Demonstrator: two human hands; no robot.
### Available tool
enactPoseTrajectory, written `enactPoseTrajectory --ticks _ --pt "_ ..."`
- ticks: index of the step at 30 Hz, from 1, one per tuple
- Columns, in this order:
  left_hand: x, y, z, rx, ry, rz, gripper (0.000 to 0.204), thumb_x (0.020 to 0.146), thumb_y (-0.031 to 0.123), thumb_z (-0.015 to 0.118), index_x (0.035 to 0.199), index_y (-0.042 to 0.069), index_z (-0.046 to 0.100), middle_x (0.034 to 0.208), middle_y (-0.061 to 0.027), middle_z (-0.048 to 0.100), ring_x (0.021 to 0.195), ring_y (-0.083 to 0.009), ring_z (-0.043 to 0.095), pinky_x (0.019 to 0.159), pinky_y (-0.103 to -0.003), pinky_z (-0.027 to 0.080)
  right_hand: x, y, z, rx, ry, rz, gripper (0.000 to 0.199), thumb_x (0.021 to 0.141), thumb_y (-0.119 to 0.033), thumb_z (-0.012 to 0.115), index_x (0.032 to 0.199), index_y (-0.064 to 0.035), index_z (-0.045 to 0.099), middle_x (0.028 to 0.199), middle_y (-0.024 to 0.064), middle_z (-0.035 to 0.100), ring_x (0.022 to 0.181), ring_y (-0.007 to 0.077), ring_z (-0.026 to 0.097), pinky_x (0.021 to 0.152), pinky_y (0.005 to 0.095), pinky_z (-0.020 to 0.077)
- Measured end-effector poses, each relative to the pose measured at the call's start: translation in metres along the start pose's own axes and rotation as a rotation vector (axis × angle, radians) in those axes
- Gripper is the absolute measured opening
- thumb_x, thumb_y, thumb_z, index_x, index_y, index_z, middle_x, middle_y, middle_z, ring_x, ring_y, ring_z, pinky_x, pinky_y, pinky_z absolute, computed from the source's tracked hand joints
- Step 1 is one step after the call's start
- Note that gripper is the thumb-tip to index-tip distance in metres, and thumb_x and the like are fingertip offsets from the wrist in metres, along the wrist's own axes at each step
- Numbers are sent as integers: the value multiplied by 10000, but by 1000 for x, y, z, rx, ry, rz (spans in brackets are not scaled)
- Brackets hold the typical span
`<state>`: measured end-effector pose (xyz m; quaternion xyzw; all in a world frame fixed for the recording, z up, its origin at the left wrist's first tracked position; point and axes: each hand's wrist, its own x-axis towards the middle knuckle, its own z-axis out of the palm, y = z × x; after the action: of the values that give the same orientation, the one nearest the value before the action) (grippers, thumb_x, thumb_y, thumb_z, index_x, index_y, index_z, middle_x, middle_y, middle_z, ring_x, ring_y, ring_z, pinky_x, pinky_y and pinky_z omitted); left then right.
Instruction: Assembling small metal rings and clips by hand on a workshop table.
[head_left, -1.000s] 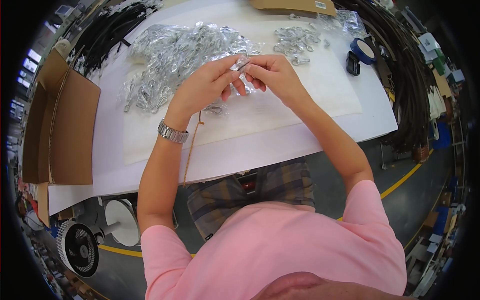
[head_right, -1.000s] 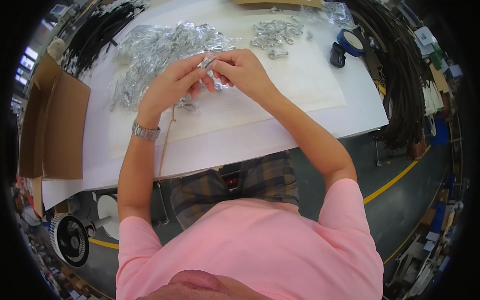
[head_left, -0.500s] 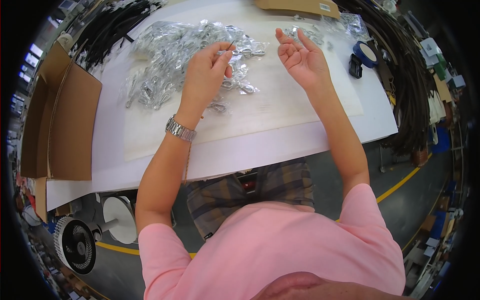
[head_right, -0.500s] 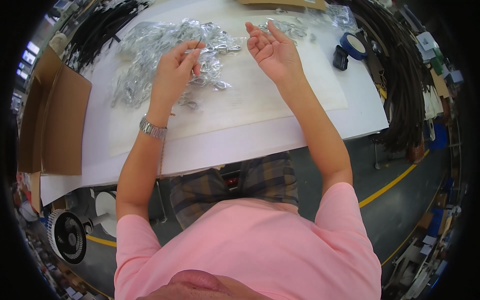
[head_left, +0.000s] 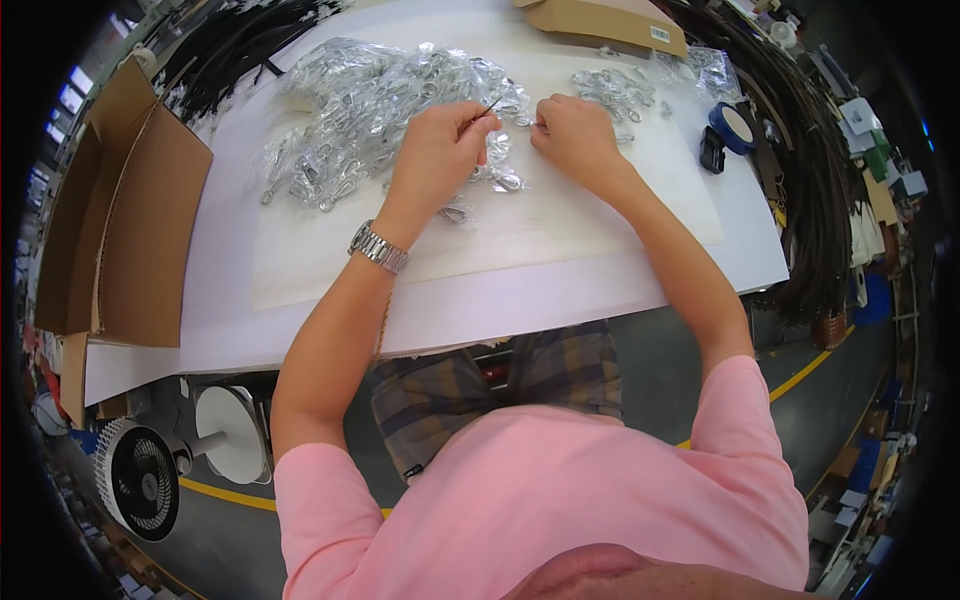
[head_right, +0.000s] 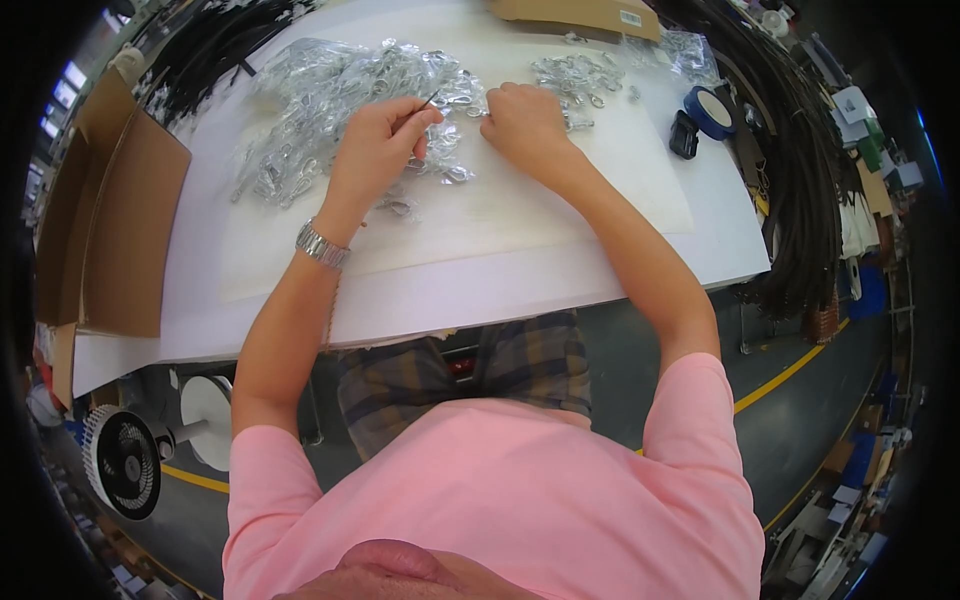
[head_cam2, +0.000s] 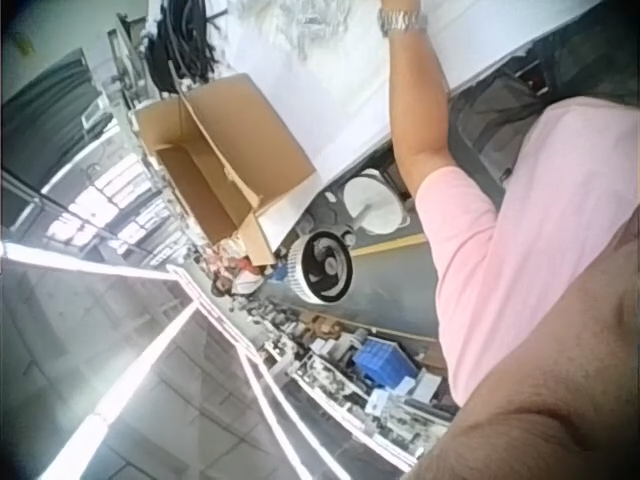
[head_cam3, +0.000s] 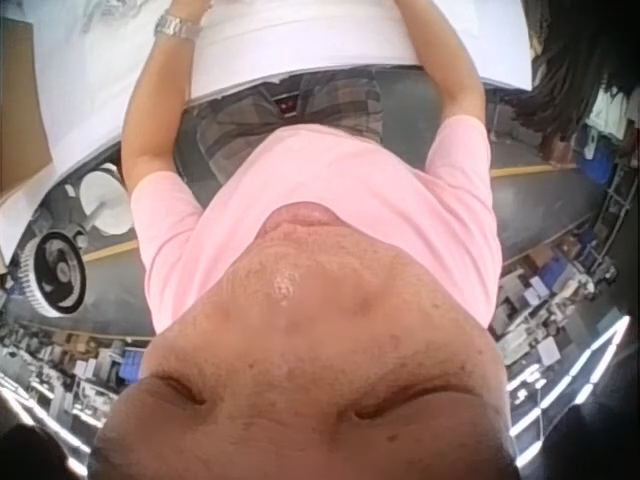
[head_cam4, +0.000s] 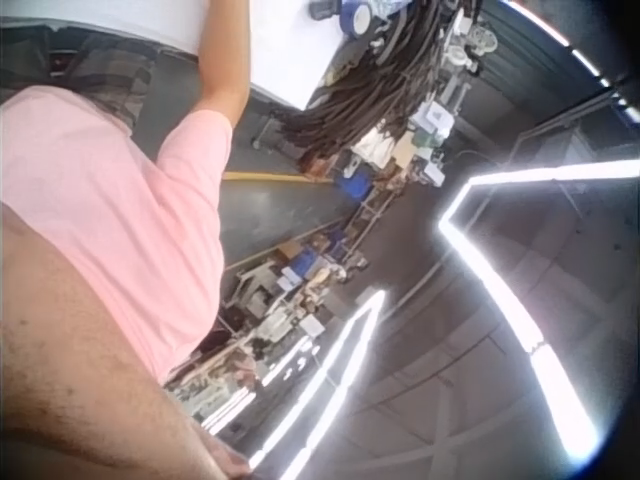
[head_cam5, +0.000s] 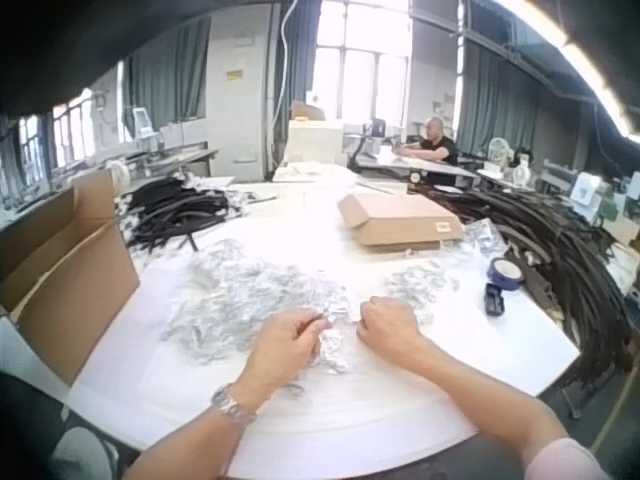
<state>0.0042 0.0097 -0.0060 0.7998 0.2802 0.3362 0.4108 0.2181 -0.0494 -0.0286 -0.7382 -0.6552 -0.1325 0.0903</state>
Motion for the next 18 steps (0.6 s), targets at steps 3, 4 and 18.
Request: enactPoseTrajectory --ticks 3,4,18 --pt "1 7 -5 -5 41 -24 221 1003 199 636 1020 29 775 650 13 635 539 -44 475 527 -240 378 -16 2 -15 632 -76 219 214 964 -241 669 905 -43 722 880 36 698 817 161 666 795 326 550" --pt "2 8 -6 -21 63 -46 223 1005 202 643 1032 22 770 677 9 648 530 -43 471 515 -233 372 -14 5 -20 632 -82 213 214 964 -241 669 905 -43 722 880 36 698 817 161 666 795 326 550" --pt "4 -2 -2 81 -2 43 299 973 255 708 785 23 686 628 22 579 515 -61 432 480 -254 329 -24 -17 -28 1813 -629 365 282 1033 -292 646 1109 -23 680 853 16 671 741 134 651 751 328 585"
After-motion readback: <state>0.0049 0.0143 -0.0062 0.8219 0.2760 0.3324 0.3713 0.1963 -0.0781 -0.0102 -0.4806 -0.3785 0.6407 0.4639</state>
